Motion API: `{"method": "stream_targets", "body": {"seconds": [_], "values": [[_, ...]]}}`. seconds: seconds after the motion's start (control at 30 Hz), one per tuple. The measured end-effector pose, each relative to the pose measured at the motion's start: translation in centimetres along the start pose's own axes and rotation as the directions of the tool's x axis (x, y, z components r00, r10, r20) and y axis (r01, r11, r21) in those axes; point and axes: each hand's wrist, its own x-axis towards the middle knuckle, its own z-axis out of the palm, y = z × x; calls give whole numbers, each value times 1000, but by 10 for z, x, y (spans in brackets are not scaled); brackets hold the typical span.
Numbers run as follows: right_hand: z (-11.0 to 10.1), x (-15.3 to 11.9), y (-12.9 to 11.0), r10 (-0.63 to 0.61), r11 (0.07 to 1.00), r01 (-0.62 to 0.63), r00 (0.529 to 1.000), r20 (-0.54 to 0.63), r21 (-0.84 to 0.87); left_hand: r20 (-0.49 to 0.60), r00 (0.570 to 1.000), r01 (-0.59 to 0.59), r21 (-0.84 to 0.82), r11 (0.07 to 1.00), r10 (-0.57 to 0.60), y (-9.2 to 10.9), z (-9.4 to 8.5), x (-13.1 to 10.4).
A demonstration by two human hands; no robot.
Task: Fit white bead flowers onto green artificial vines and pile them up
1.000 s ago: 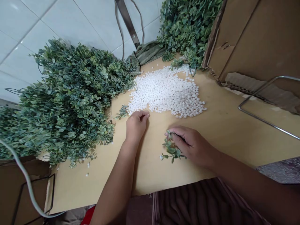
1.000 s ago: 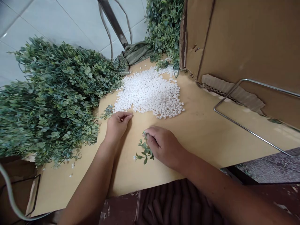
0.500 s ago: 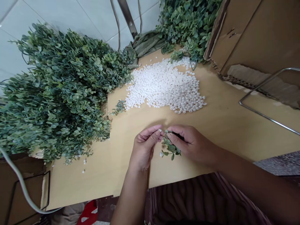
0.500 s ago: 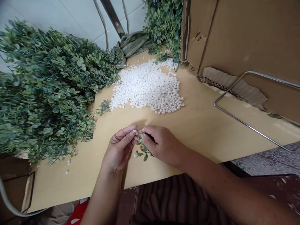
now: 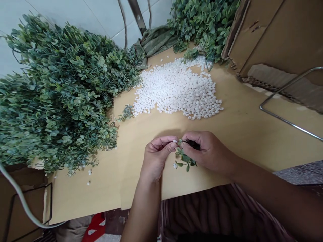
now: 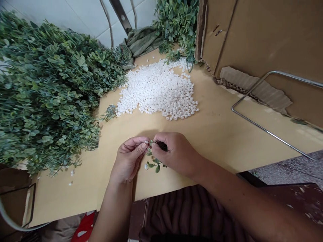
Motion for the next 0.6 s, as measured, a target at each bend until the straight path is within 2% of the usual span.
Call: {"method": "stream_targets", "body": {"seconds": [0.6], "values": [[1, -1, 2, 28, 999, -26, 998, -57, 37, -20, 1000, -21, 53, 998, 22, -1, 3, -1]]}}
